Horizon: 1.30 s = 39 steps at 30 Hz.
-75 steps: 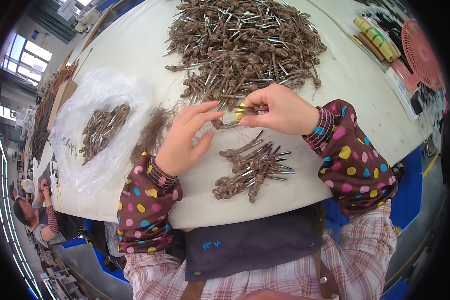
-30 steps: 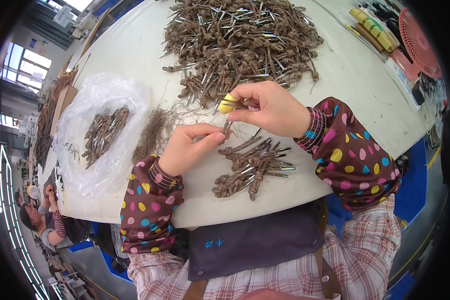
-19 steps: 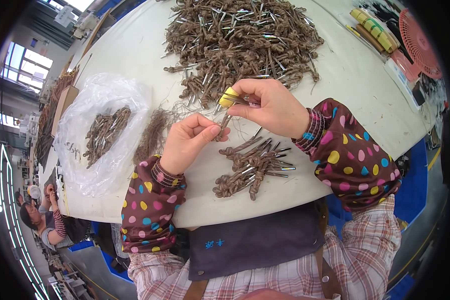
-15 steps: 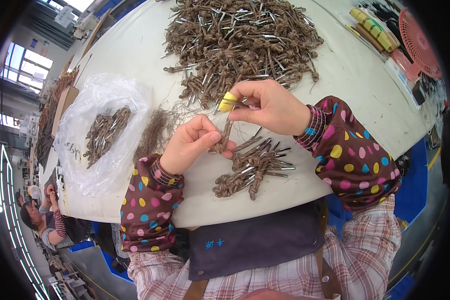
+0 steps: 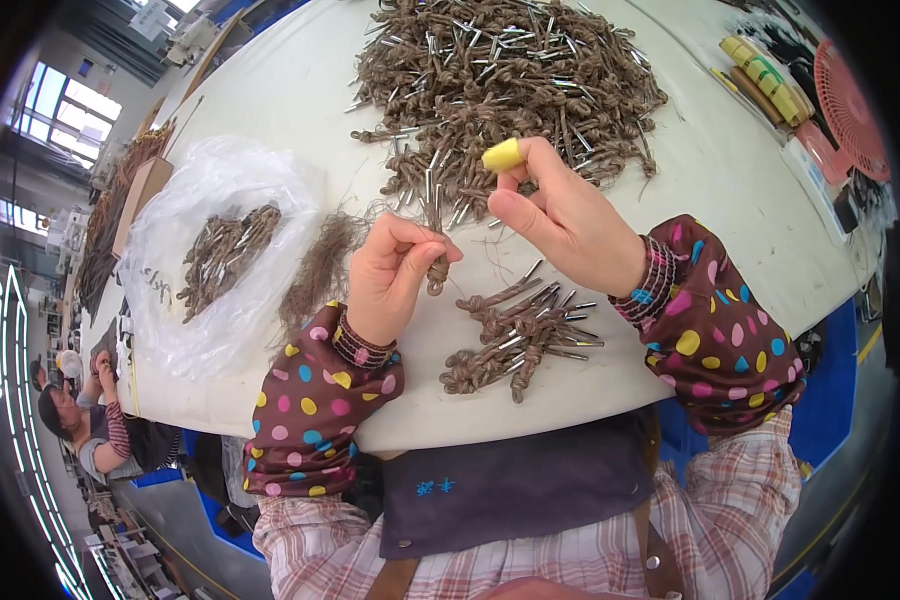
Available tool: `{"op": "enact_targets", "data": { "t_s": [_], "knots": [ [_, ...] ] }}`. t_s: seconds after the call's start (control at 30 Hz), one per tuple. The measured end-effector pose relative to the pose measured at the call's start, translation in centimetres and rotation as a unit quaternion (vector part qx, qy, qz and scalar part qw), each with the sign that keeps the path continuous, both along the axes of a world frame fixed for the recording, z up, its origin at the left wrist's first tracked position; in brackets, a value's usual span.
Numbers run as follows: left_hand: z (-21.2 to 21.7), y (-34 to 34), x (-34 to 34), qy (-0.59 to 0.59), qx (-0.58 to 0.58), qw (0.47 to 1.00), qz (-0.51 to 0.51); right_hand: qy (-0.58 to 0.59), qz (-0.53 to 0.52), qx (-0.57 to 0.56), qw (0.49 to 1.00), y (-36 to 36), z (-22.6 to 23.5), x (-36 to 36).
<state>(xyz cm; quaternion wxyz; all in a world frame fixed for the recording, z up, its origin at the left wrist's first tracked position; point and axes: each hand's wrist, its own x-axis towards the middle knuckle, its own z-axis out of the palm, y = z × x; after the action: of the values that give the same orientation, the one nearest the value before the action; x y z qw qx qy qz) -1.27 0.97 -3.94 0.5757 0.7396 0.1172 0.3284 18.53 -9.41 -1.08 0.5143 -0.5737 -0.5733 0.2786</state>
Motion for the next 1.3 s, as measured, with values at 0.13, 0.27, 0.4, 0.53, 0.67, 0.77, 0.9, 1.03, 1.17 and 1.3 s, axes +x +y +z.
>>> {"op": "enact_targets", "data": {
  "t_s": [0.13, 0.27, 0.4, 0.53, 0.67, 0.77, 0.9, 1.03, 1.17, 1.3],
  "knots": [
    [0.0, -0.2, 0.3, -0.011, 0.086, 0.994, 0.062, -0.094, 0.059, -0.016, 0.994, -1.1, 1.1, -1.2],
    [-0.3, -0.1, 0.4, -0.016, 0.164, 0.982, 0.097, -0.121, 0.044, 0.01, 0.992, -0.8, -0.3, -2.1],
    [0.1, -0.2, 0.3, 0.006, 0.224, 0.969, 0.101, -0.127, 0.035, 0.007, 0.991, -0.6, -0.5, -2.2],
    [0.4, -0.3, 0.2, 0.025, 0.235, 0.966, 0.103, -0.15, 0.023, 0.01, 0.988, -0.8, -0.4, -2.1],
    [0.7, -0.2, 0.2, 0.042, 0.305, 0.948, 0.084, -0.17, 0.015, 0.018, 0.985, -0.8, -0.1, -2.1],
    [0.6, 0.1, 0.4, 0.03, 0.326, 0.942, 0.075, -0.162, 0.015, -0.003, 0.987, -0.9, 0.2, -2.1],
    [0.6, -0.2, 0.6, 0.028, 0.292, 0.951, 0.097, -0.175, 0.02, 0.001, 0.984, -0.8, 0.0, -2.1],
    [0.7, -0.2, 0.6, 0.023, 0.289, 0.953, 0.087, -0.172, 0.022, 0.0, 0.985, -0.8, -0.2, -2.1],
    [0.6, -0.4, 0.4, 0.023, 0.292, 0.952, 0.088, -0.176, 0.031, 0.0, 0.984, -0.9, 0.0, -2.2],
    [0.0, -0.6, 0.4, 0.07, 0.23, 0.965, 0.109, -0.169, 0.032, 0.0, 0.985, -0.8, 0.1, -1.6]
  ]
}}
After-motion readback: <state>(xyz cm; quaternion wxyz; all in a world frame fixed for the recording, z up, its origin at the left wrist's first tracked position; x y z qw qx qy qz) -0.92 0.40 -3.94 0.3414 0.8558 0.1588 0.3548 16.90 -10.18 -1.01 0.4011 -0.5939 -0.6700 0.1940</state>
